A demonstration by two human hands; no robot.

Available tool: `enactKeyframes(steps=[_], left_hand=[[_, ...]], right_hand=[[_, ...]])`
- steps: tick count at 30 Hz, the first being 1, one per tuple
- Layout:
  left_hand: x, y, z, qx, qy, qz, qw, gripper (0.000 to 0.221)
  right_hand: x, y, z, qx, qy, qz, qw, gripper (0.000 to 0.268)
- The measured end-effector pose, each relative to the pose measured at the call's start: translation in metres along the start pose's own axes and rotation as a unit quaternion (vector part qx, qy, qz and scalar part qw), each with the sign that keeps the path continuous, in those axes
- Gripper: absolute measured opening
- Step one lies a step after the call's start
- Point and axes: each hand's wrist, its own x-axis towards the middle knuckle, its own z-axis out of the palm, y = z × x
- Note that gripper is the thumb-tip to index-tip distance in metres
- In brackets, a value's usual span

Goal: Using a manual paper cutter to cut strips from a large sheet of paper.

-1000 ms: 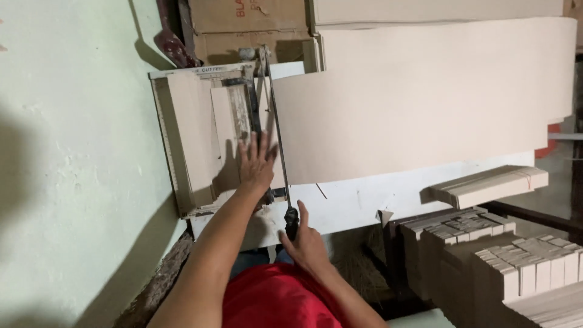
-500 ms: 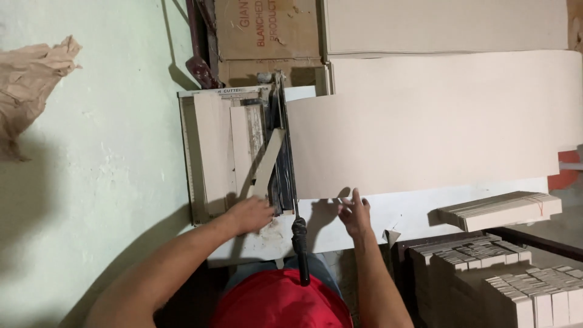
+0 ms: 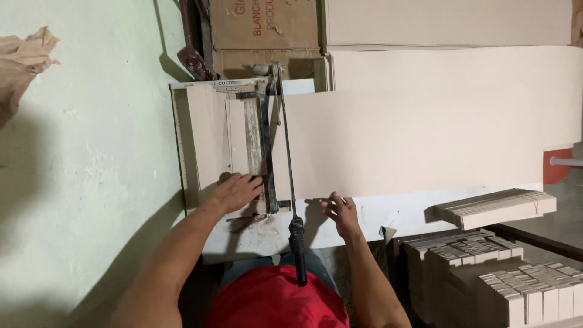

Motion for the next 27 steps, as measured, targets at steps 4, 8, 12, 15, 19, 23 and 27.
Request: enactKeyframes(steps=[4, 8, 12, 15, 19, 23, 27], left_hand=[[0.033, -0.007, 0.004, -0.207, -0.066, -0.117, 0.969, 0.034], [0.074, -0.02, -0.075, -0.34, -0.108, -0.309, 0.882, 0.097], [0.113, -0.012, -0.063, -0.318, -0.238, -0.348, 0.849, 0.102], [0.126, -0.003, -0.055, -0.252, -0.299, -0.368, 0.844, 0.101], [0.13, -0.004, -0.044, -0.218, -0.323, -0.363, 0.846, 0.106], [0.135, -0.005, -0.023, -0.273, -0.333, -0.356, 0.829, 0.117], [0.135, 0.001, -0.018, -0.26, -0.303, -0.367, 0.84, 0.116]], right_hand=[[0.006, -0.005, 0.003, -0.022, -0.003, 0.004, 1.0, 0.037], [0.011, 0.002, 0.003, -0.045, 0.005, 0.008, 0.999, 0.04], [0.01, -0.002, 0.003, -0.059, 0.008, 0.017, 0.998, 0.044], [-0.033, -0.04, 0.028, -0.431, -0.04, 0.044, 0.9, 0.048], [-0.184, -0.079, 0.086, -0.625, -0.123, -0.158, 0.755, 0.073], [-0.155, 0.029, 0.078, -0.684, -0.077, -0.183, 0.702, 0.087], [-0.083, 0.102, 0.064, -0.736, -0.047, -0.214, 0.64, 0.083]])
